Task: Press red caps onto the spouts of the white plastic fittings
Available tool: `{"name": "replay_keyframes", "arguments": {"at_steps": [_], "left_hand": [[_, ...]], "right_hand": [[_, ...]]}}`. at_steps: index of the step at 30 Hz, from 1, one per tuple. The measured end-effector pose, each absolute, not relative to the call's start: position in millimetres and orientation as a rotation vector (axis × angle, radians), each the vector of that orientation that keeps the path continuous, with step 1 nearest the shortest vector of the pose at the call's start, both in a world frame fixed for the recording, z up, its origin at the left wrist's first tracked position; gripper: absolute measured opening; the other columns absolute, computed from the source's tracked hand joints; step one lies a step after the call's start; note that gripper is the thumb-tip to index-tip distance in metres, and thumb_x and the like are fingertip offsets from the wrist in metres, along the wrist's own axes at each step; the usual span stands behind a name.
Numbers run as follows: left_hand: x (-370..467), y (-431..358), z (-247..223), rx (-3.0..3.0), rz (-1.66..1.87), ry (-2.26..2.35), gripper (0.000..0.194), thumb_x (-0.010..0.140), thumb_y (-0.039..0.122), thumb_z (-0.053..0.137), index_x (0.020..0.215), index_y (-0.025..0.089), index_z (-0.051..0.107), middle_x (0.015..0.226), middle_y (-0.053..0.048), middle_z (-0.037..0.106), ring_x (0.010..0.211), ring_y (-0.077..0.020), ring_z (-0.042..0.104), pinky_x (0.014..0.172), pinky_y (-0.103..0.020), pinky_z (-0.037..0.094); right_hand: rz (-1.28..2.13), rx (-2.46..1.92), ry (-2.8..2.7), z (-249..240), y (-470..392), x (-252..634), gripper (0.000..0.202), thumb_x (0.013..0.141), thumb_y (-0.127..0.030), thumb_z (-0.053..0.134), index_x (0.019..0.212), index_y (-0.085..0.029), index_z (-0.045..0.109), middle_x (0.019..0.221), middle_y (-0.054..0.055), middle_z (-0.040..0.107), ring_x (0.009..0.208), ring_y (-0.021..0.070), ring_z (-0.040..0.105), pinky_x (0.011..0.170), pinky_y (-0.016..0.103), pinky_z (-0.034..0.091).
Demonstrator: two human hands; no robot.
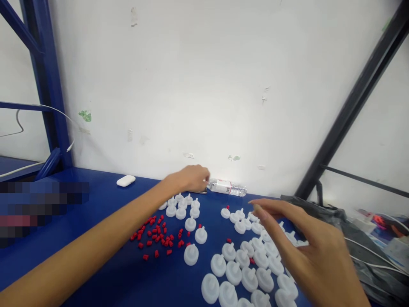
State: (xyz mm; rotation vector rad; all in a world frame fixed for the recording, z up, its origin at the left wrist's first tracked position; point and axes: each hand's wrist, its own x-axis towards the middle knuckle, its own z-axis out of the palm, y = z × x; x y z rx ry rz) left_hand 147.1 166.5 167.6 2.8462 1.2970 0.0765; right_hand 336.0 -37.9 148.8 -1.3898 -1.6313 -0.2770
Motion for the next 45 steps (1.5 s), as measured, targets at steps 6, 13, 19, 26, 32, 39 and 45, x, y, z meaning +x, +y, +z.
{"name": "replay_keyframes", "arguments": {"at_steps": [6,13,19,26,32,39,45], "left_hand": [[200.7,137.9,114.0,3.129,0.212,0.810,0.027,0.100,0.031,0.064,0.122,0.016,0.064,0.123,-0.009,0.066,0.109,-0.0242,0.066,0.092,-0.045,0.058],[196.1,147.7,99.2,3.241,0.159,0.775,0.015,0.099,0.027,0.065,0.108,0.015,0.067,0.105,-0.005,0.070,0.095,-0.0200,0.068,0.085,-0.040,0.059],[198.5,145.8,104.2,3.150,0.270,0.774,0.008,0.096,0.021,0.068,0.094,0.014,0.068,0.092,-0.002,0.070,0.087,-0.0181,0.068,0.082,-0.039,0.058],[190.2,118.3,170.1,2.735,0.755,0.473,0.016,0.100,0.033,0.063,0.101,0.018,0.069,0.094,-0.004,0.077,0.087,-0.0159,0.072,0.073,-0.025,0.053],[184.5,74.4,200.3,2.412,0.906,0.248,0.022,0.101,0.041,0.059,0.097,0.020,0.065,0.084,0.000,0.073,0.076,-0.0144,0.067,0.065,-0.026,0.048],[179.3,69.7,208.1,2.649,0.674,0.269,0.026,0.106,0.031,0.043,0.093,0.021,0.063,0.075,0.002,0.062,0.065,-0.0120,0.052,0.063,-0.029,0.039],[169.5,80.1,214.4,2.464,0.520,0.115,0.046,0.102,0.032,0.048,0.059,0.019,0.039,0.057,0.005,0.038,0.053,-0.0085,0.034,0.054,-0.027,0.032]], "right_hand": [[-0.346,-1.375,-1.700,147.5,-36.2,341.8,0.015,0.095,-0.044,0.063,0.099,-0.036,0.075,0.095,-0.004,0.079,0.089,0.0175,0.074,0.046,0.014,0.057],[-0.299,-1.370,-1.668,148.0,-35.9,340.9,0.016,0.094,-0.044,0.063,0.098,-0.035,0.076,0.094,-0.003,0.079,0.087,0.0182,0.074,0.045,0.014,0.057],[-0.215,-1.406,-1.639,149.9,-38.5,335.9,0.018,0.094,-0.044,0.062,0.097,-0.035,0.077,0.095,-0.003,0.079,0.087,0.0179,0.074,0.040,0.014,0.054],[-0.382,-1.510,-1.649,148.0,-27.3,346.4,0.042,0.095,-0.054,0.061,0.134,-0.039,0.061,0.121,0.001,0.075,0.101,0.0237,0.075,0.055,0.024,0.059],[-0.436,-1.592,-1.537,149.8,-30.5,349.2,0.042,0.093,-0.058,0.063,0.131,-0.040,0.065,0.090,-0.003,0.080,0.036,0.0112,0.054,0.047,0.030,0.051],[-0.487,-1.520,-1.596,151.2,-35.6,344.9,0.044,0.095,-0.052,0.060,0.134,-0.032,0.065,0.090,-0.001,0.080,0.031,0.0092,0.046,0.039,0.028,0.045],[-0.568,-1.422,-1.672,145.6,-32.8,336.1,0.037,0.095,-0.044,0.061,0.129,-0.030,0.068,0.115,0.002,0.080,0.088,0.0263,0.078,0.070,0.034,0.061]]}}
